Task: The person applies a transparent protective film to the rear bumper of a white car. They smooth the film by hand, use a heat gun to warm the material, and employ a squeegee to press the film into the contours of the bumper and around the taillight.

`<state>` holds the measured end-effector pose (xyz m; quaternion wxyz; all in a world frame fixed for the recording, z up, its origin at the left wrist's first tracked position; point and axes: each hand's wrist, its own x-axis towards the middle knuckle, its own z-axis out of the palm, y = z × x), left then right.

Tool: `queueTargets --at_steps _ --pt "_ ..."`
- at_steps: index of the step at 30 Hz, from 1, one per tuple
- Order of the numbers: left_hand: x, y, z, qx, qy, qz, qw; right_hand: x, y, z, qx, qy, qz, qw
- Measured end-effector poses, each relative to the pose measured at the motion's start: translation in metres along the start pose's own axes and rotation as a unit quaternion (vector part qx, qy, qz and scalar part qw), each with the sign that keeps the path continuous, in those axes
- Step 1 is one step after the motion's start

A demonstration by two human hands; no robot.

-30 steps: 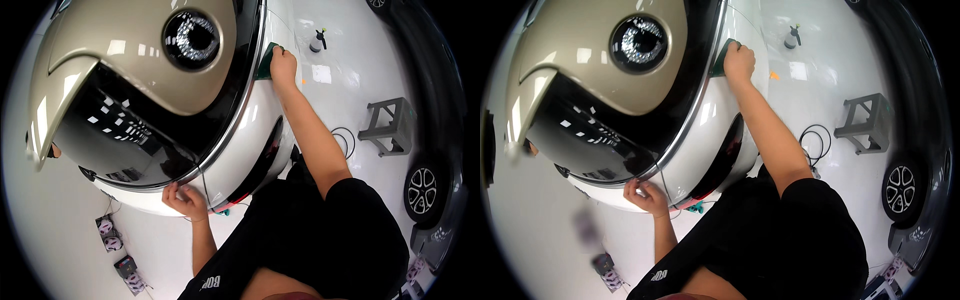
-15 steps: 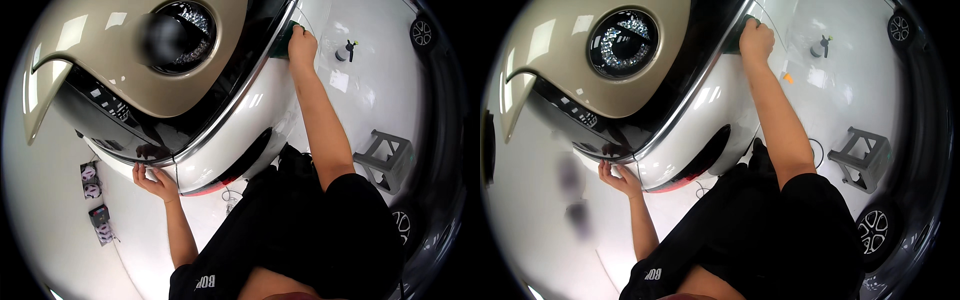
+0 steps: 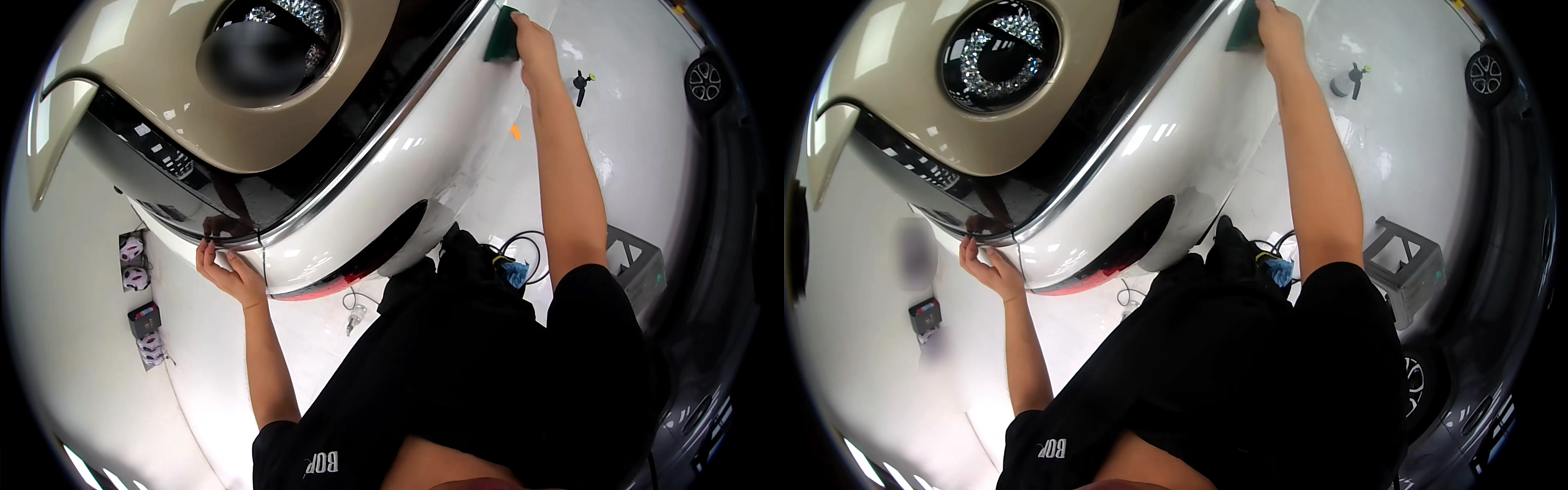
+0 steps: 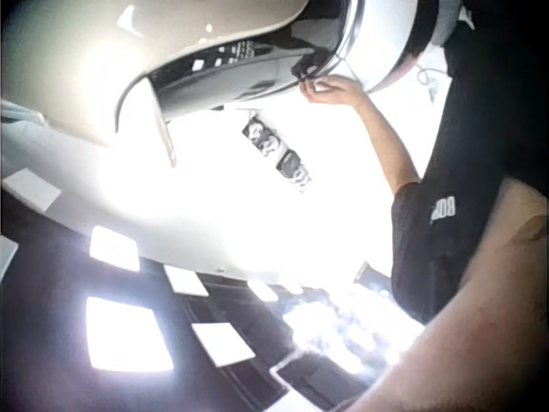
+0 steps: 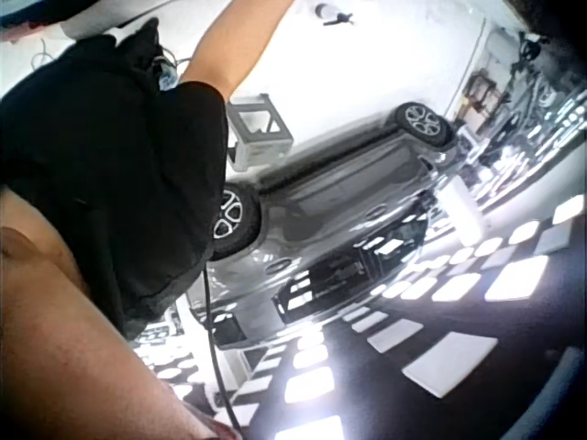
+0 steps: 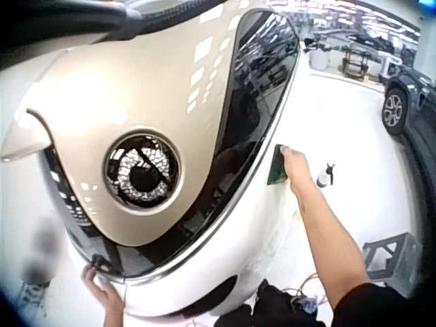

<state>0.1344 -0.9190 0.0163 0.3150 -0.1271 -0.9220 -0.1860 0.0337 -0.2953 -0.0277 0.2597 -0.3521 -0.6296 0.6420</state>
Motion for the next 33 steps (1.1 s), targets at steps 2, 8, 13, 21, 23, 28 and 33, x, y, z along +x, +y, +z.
queueTargets --at_steps 2,8,13,21,23,28,33 --pt "0.001 0.002 0.000 -0.007 0.001 -0.006 1.000 0.003 0.008 -0.009 -0.047 -0.028 -0.014 0.998" --pt "0.004 -0.005 0.011 -0.059 0.012 0.000 0.998 -0.008 -0.046 0.004 -0.129 -0.047 -0.066 0.988" --pt "0.012 0.007 0.013 -0.089 0.007 -0.010 0.996 -0.095 -0.047 0.003 -0.212 -0.036 -0.099 0.971" --pt "0.004 -0.003 0.009 -0.108 0.004 -0.009 0.994 -0.266 -0.042 0.050 -0.255 -0.064 -0.022 0.965" --pt "0.005 0.001 0.011 -0.156 0.008 -0.018 0.988 -0.296 -0.024 0.059 -0.266 -0.034 -0.063 0.961" --pt "0.004 -0.009 0.008 -0.218 0.023 0.007 0.976 -0.378 -0.021 0.089 -0.252 -0.035 -0.066 0.965" --pt "0.001 -0.011 0.004 -0.250 0.025 0.014 0.968 -0.434 -0.024 0.113 -0.278 -0.050 -0.059 0.958"
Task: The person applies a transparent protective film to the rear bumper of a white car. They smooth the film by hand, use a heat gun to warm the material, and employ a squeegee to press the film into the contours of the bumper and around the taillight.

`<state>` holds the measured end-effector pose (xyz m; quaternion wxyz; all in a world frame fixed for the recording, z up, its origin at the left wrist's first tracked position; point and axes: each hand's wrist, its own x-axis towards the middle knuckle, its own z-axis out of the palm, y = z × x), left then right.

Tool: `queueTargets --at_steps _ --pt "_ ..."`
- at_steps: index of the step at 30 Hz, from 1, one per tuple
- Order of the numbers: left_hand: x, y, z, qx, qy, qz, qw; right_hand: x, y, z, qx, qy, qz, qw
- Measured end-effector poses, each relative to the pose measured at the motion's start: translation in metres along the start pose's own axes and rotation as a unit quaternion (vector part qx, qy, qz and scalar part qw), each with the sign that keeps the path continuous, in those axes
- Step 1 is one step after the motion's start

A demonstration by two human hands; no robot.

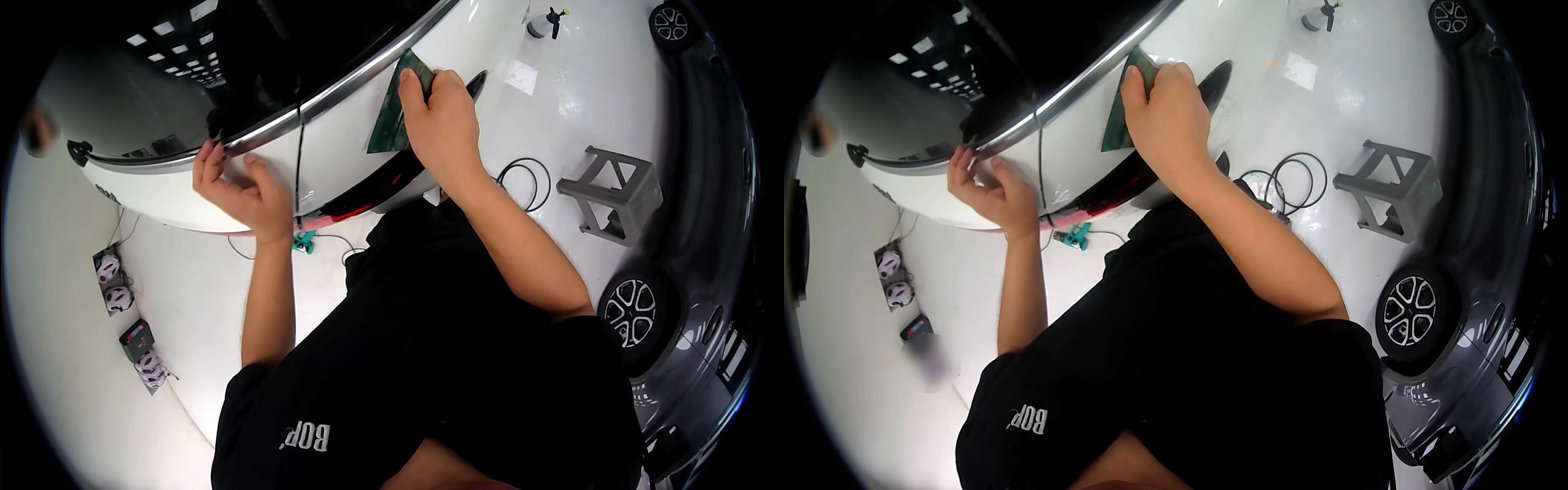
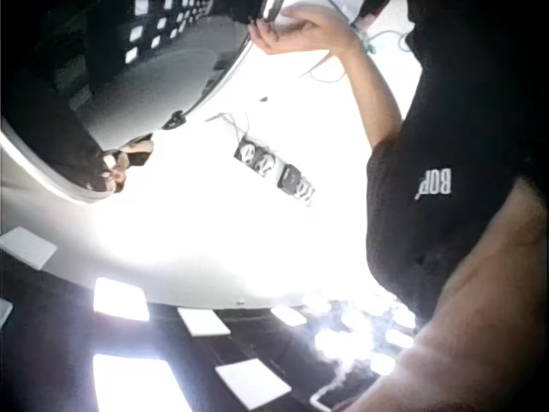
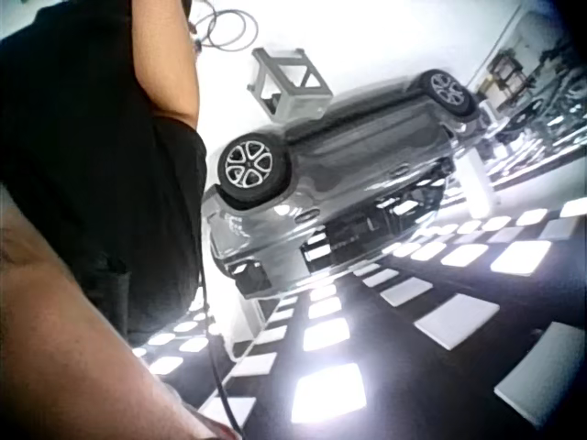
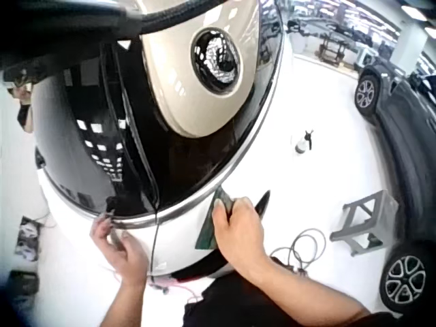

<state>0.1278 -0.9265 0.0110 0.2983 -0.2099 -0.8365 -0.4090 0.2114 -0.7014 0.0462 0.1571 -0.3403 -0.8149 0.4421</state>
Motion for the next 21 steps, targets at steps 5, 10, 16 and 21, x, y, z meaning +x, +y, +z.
queueTargets --at_steps 5,10,16,21 --pt "-0.005 0.002 -0.009 -0.039 -0.002 0.006 0.999 -0.042 -0.021 0.025 -0.016 -0.001 0.022 1.000" --pt "-0.009 -0.007 -0.014 -0.085 -0.001 0.016 0.996 -0.066 -0.036 0.052 -0.073 0.031 -0.004 0.997" --pt "-0.014 -0.014 -0.020 -0.156 0.016 0.010 0.988 -0.078 -0.045 0.063 -0.083 0.027 -0.006 0.996" --pt "-0.015 -0.014 -0.021 -0.183 0.017 0.009 0.983 -0.081 -0.048 0.071 -0.088 0.008 -0.021 0.996"
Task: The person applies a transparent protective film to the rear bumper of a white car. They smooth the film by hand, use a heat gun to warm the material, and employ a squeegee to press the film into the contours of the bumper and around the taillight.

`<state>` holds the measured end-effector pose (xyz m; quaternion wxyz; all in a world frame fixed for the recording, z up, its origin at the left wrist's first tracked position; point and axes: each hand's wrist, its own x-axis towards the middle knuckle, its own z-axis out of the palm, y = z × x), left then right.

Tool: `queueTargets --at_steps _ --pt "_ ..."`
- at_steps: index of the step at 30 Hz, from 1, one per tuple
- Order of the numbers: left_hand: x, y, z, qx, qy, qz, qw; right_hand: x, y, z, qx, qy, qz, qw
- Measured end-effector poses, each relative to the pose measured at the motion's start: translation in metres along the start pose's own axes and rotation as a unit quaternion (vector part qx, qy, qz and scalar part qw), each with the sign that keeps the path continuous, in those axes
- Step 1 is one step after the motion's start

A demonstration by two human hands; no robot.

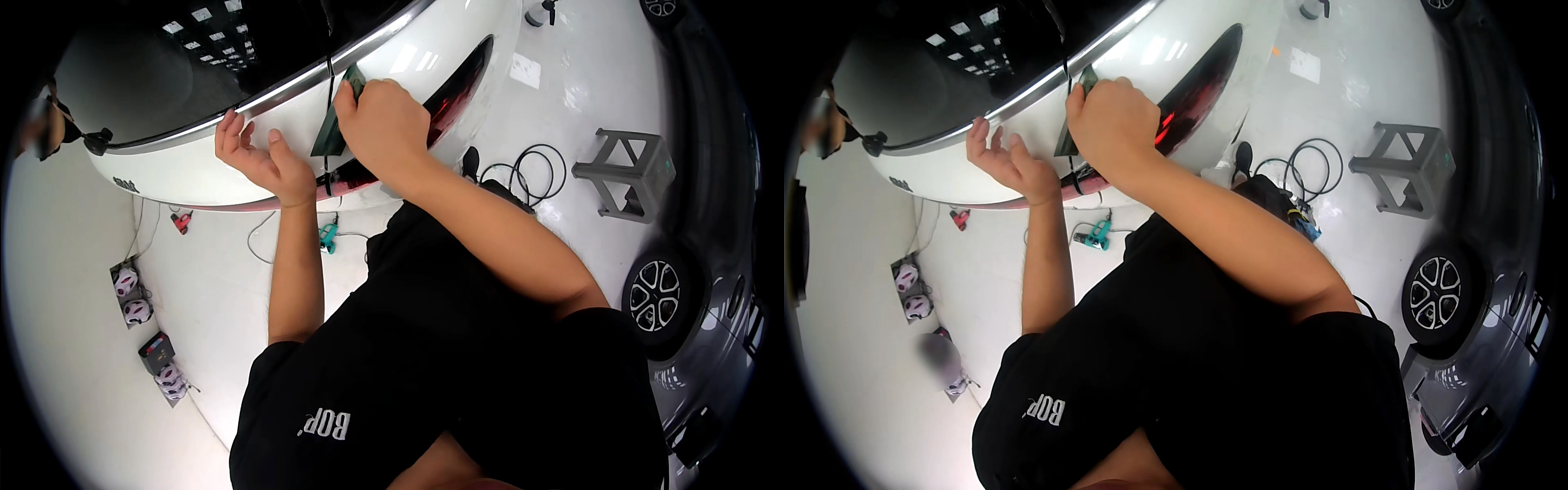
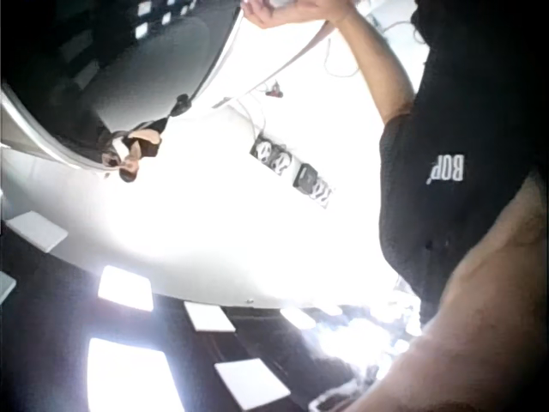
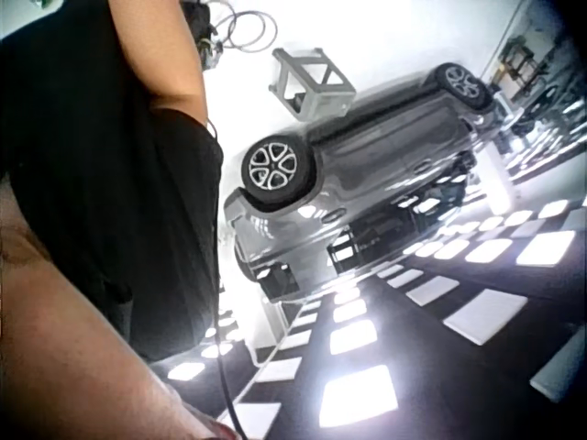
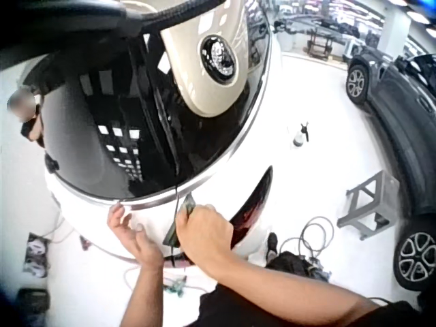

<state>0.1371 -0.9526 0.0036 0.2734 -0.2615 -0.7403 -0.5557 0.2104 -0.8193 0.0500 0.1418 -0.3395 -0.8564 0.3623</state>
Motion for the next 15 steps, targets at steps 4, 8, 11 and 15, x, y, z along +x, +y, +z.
queueTargets --at_steps 4,8,11,15 --pt "0.002 0.006 0.001 0.002 0.007 -0.030 1.000 -0.011 -0.008 0.007 -0.020 0.005 -0.074 0.997" --pt "0.006 0.007 0.002 -0.023 -0.001 -0.042 0.999 0.002 0.002 -0.020 -0.023 -0.101 -0.092 0.990" --pt "0.010 0.006 0.006 0.000 0.014 -0.049 0.999 0.003 0.034 -0.041 0.056 -0.195 -0.139 0.969" --pt "0.017 -0.011 0.004 0.043 -0.010 -0.064 0.997 0.020 0.094 -0.066 0.304 -0.225 0.037 0.925"
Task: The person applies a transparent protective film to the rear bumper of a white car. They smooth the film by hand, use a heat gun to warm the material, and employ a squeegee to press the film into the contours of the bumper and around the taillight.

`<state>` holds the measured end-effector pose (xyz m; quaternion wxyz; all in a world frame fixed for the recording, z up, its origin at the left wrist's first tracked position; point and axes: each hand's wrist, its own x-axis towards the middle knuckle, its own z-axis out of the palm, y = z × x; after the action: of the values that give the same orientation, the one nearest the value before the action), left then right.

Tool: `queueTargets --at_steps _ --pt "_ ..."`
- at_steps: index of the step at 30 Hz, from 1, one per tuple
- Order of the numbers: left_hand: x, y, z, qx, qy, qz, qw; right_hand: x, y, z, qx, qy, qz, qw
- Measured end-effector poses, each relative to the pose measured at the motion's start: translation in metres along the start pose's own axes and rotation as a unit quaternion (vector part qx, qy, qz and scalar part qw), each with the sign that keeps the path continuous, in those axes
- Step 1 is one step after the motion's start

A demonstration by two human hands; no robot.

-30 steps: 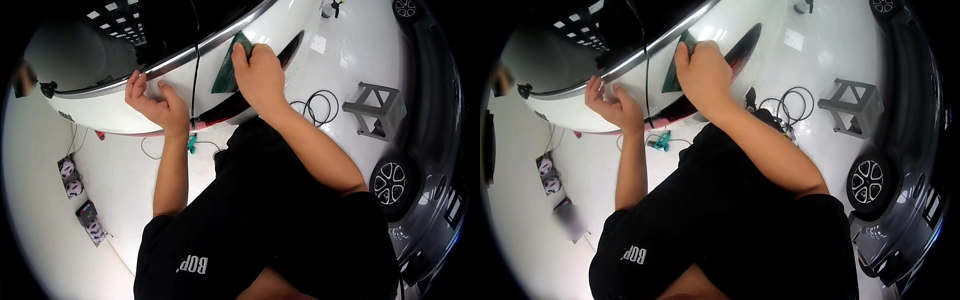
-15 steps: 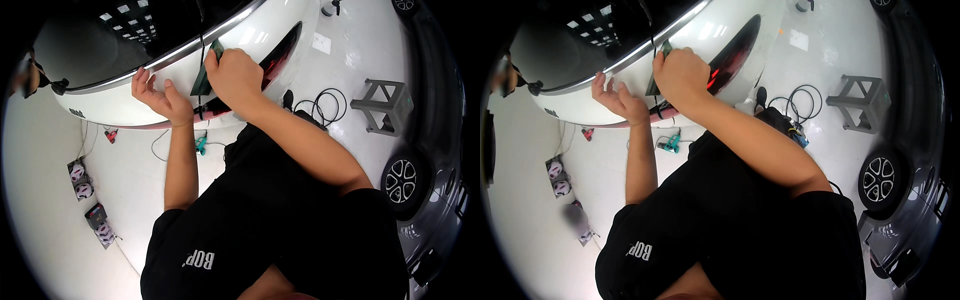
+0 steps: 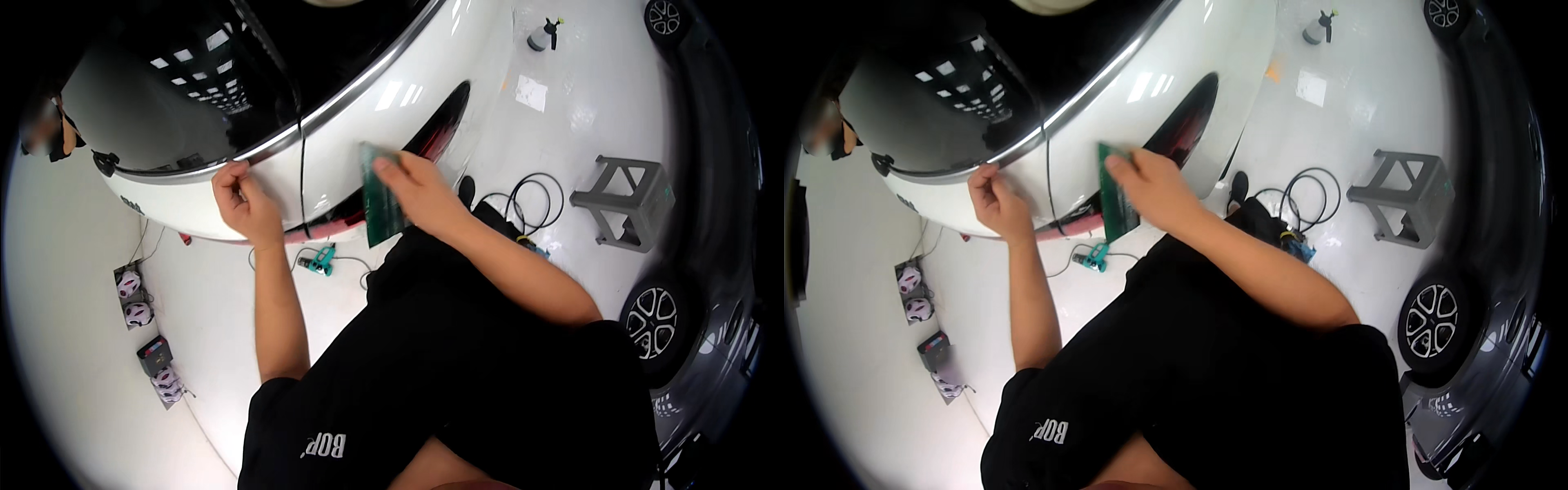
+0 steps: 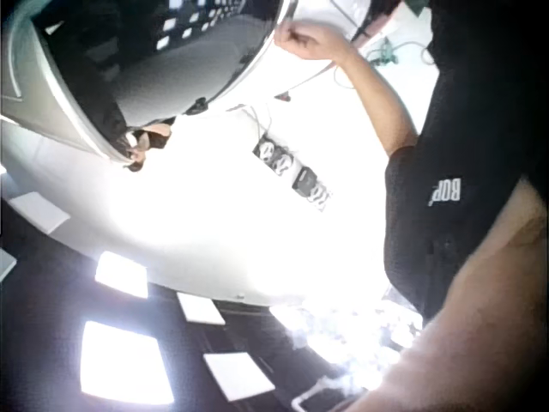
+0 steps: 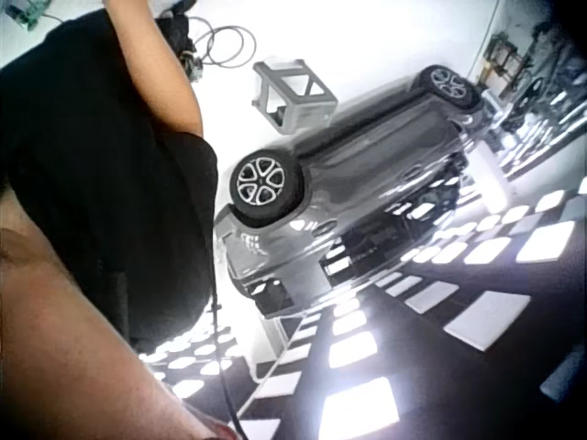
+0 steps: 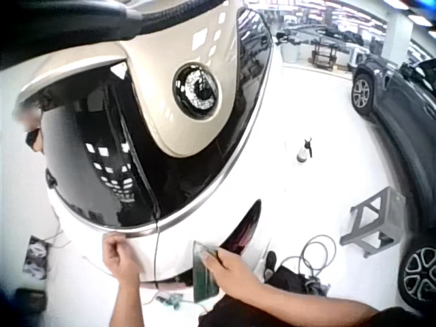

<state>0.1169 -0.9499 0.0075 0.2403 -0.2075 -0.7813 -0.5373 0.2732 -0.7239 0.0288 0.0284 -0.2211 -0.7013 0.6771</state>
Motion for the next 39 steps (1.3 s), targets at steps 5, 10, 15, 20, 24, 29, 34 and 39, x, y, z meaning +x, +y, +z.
queueTargets --at_steps 5,10,15,20,24,29,34,39 --pt "0.009 0.006 0.015 0.034 -0.004 -0.036 0.999 0.094 0.058 -0.110 0.118 0.316 -0.012 0.941" --pt "0.008 0.006 0.019 0.140 0.017 0.006 0.990 0.209 0.003 -0.231 0.014 0.258 -0.027 0.966" --pt "0.008 0.000 0.011 0.208 0.005 0.007 0.978 0.317 -0.033 -0.271 -0.078 0.281 -0.171 0.941" --pt "0.014 0.009 0.017 0.213 0.001 0.027 0.977 0.301 -0.047 -0.285 -0.142 0.202 -0.101 0.964" --pt "0.013 0.012 0.027 0.213 0.016 0.021 0.977 0.241 -0.044 -0.220 -0.231 0.202 -0.116 0.945" --pt "0.012 0.007 0.028 0.175 -0.005 0.028 0.984 0.149 -0.017 -0.130 -0.326 0.261 -0.154 0.896" --pt "0.010 0.002 0.021 0.129 -0.021 0.045 0.990 0.073 -0.029 -0.030 -0.318 0.239 -0.070 0.915" --pt "0.006 0.016 0.024 0.073 -0.055 -0.019 0.996 0.032 -0.020 0.056 -0.372 0.230 -0.109 0.893"
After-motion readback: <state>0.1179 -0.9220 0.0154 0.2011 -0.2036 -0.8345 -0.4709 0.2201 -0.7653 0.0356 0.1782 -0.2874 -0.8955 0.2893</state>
